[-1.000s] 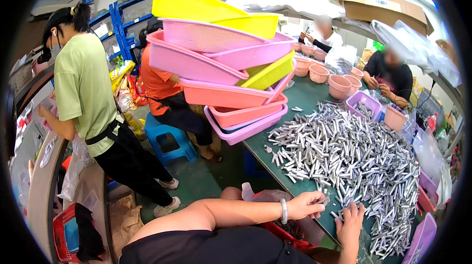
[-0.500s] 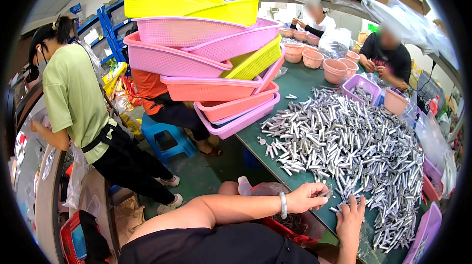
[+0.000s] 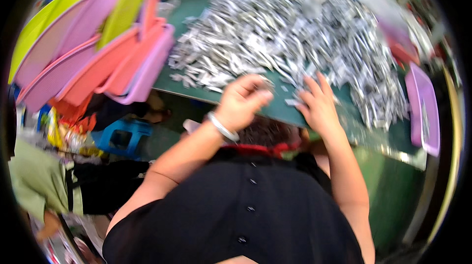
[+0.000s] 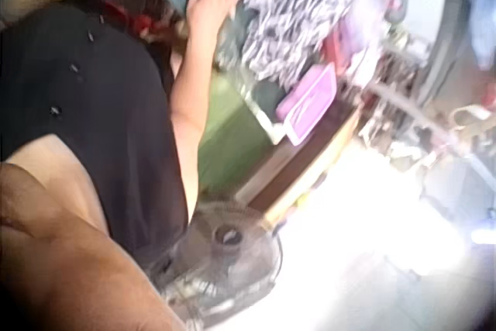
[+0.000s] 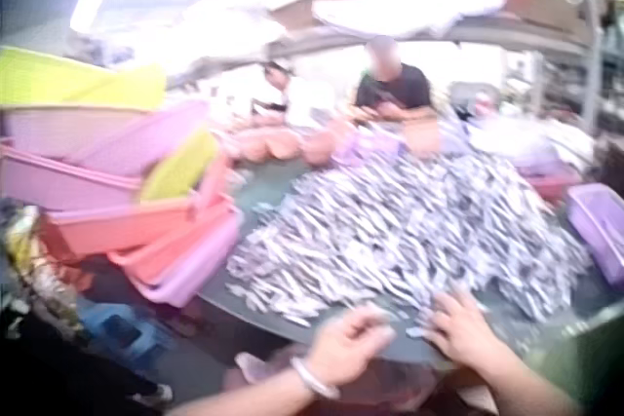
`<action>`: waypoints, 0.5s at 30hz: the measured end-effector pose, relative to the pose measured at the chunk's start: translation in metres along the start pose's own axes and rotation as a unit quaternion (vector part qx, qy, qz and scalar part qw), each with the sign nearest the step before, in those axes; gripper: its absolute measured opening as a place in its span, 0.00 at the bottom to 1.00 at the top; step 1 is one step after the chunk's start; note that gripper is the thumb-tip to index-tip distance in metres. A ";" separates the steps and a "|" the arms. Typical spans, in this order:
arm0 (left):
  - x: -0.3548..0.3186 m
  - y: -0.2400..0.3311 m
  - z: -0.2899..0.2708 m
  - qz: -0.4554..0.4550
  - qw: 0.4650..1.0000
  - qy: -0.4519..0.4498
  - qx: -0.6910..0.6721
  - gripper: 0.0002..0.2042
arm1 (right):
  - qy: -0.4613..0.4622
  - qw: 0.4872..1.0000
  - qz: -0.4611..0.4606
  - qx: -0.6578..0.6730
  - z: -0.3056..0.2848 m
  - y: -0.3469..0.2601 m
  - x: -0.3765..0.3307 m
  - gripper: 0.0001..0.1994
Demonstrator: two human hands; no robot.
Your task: The person sits at a table and repeatedly picks up small metal sleeves and dark rubber grommets, inserting the grommet into the sleeve by hand. The assembled units are placed into a red container below the table.
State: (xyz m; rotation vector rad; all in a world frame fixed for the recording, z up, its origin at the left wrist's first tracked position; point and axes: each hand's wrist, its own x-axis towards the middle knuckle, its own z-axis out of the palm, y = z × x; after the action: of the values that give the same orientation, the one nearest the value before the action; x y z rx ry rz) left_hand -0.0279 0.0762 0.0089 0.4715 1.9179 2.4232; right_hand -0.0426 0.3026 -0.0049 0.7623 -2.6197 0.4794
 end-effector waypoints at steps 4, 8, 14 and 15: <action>-0.002 -0.004 -0.003 0.087 0.995 -0.019 0.044 0.12 | 0.010 1.000 0.004 -0.002 0.002 0.000 -0.005 0.12; -0.004 0.004 -0.002 0.125 0.985 -0.021 0.117 0.14 | 0.017 1.000 0.018 -0.001 0.002 -0.003 -0.006 0.12; -0.004 0.005 -0.004 0.174 0.976 -0.028 0.127 0.16 | 0.022 1.000 0.021 -0.010 0.003 -0.005 -0.006 0.12; -0.005 0.005 -0.004 0.173 0.977 -0.030 0.119 0.17 | 0.020 1.000 0.021 -0.010 0.003 -0.005 -0.006 0.12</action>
State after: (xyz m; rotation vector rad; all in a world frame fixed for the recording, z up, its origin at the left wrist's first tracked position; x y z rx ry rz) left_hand -0.0236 0.0703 0.0117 0.9513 2.2775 2.3308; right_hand -0.0357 0.3001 -0.0091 0.6860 -2.6029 0.4748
